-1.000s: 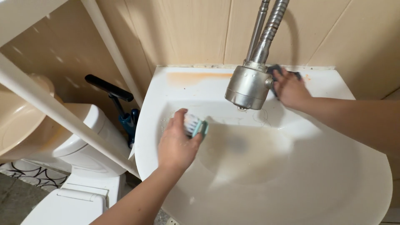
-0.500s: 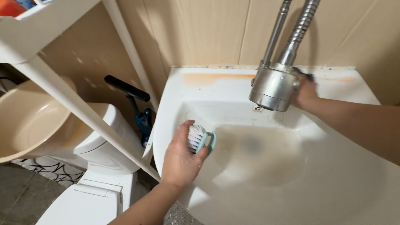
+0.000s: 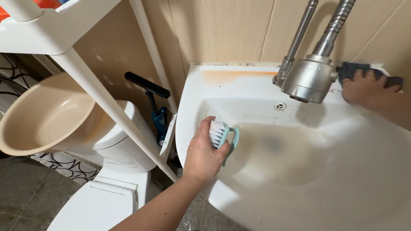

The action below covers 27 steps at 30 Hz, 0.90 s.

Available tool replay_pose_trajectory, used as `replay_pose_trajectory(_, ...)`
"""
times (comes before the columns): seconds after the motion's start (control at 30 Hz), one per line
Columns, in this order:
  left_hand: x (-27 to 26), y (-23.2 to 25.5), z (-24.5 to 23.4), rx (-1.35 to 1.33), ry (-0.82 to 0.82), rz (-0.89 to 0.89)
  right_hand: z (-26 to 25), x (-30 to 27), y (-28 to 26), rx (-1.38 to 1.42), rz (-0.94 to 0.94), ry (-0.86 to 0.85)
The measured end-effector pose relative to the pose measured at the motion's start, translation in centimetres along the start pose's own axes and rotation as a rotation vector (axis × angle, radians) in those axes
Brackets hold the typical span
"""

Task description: The person uses a manual air pump to inflate an object, then washes a grey cloth and a scrub brush under the sink faucet. They scrub the sink basin with the cloth and rinse it thoroughly before hanging the cloth on a wall-mounted bag.

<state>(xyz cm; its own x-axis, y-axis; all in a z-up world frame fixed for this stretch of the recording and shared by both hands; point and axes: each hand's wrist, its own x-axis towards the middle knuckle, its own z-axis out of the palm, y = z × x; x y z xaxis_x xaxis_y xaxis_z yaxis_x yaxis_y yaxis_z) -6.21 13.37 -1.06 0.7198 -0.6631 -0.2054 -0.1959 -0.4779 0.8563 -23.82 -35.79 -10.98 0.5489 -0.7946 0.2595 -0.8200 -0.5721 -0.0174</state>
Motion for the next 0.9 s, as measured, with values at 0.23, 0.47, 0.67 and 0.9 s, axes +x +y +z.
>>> replay_pose_trajectory(0.23,0.2,0.1,1.0,0.093,0.027,0.052,2.7,-2.2,-2.9,0.118,-0.333,0.035)
replay_pose_trajectory(0.47,-0.1,-1.6,-0.1,-0.018,0.185,0.302,-2.7,-8.6,-5.5,0.146,-0.2,0.278)
replay_pose_trajectory(0.67,1.3,-2.6,-2.5,-0.194,0.244,0.143,-2.2,-15.3,-18.5,0.609,-0.159,0.361)
replay_pose_trajectory(0.9,2.0,-5.4,-7.1,-0.311,0.279,0.132,-0.7,-5.6,-29.9,0.554,0.046,0.516)
